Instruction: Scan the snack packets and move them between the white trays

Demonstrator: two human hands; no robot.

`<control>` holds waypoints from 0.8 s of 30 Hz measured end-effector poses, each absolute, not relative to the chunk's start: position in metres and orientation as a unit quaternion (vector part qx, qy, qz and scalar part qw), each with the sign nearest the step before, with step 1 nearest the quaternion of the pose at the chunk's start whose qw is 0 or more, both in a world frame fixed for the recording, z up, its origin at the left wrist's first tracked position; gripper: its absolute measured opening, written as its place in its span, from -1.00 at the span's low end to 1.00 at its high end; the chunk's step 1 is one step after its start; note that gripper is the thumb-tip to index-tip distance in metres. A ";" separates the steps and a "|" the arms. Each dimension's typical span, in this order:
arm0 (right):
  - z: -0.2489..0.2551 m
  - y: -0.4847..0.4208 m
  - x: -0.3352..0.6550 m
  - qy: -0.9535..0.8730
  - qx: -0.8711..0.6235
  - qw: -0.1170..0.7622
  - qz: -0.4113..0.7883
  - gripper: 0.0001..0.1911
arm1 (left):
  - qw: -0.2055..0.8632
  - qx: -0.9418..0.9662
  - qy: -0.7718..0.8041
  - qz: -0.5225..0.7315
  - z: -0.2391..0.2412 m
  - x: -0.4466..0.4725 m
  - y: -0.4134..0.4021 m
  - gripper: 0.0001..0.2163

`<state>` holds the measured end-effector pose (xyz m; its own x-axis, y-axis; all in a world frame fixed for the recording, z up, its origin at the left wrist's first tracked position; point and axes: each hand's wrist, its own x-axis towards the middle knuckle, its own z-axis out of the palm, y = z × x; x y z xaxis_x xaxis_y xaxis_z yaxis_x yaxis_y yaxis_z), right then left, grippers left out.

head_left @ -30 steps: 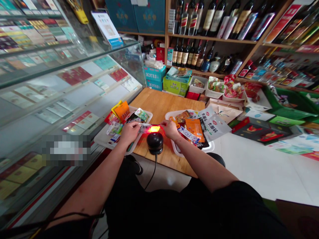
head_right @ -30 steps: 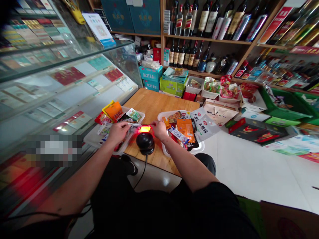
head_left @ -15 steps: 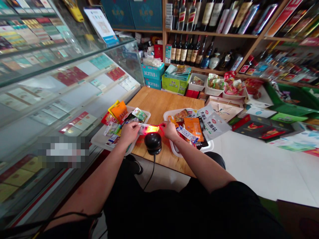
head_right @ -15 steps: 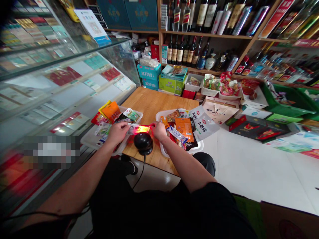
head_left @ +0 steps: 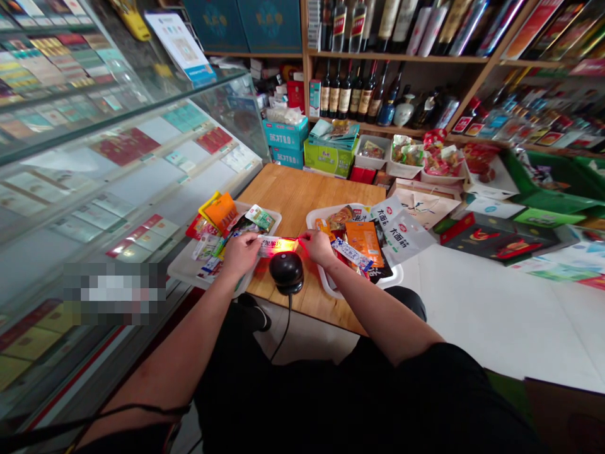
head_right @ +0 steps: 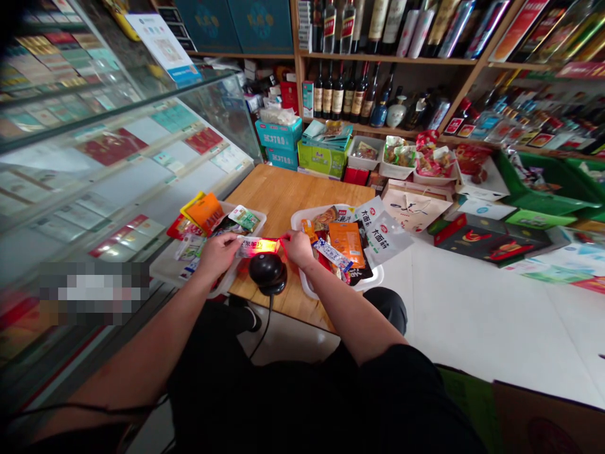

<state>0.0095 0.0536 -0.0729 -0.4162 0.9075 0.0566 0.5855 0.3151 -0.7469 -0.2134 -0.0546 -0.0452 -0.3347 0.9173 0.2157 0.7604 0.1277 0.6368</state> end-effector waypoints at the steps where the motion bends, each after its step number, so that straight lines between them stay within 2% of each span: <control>1: -0.071 0.054 0.010 -0.767 -0.485 0.244 0.342 -0.86 | 0.114 0.565 0.740 0.345 -0.042 -0.212 -0.053 -0.68; 10: -0.035 0.044 0.042 -0.715 -0.480 0.344 0.375 -0.85 | 0.021 0.600 0.718 0.352 0.002 -0.186 -0.037 -0.69; 16: -0.019 0.032 0.086 -0.627 -0.503 0.417 0.424 -0.84 | 0.067 0.637 0.677 0.361 0.033 -0.136 -0.025 -0.72; 24: -0.015 0.015 0.149 -0.546 -0.566 0.487 0.380 -0.85 | 0.129 0.683 0.634 0.339 0.046 -0.072 0.012 -0.74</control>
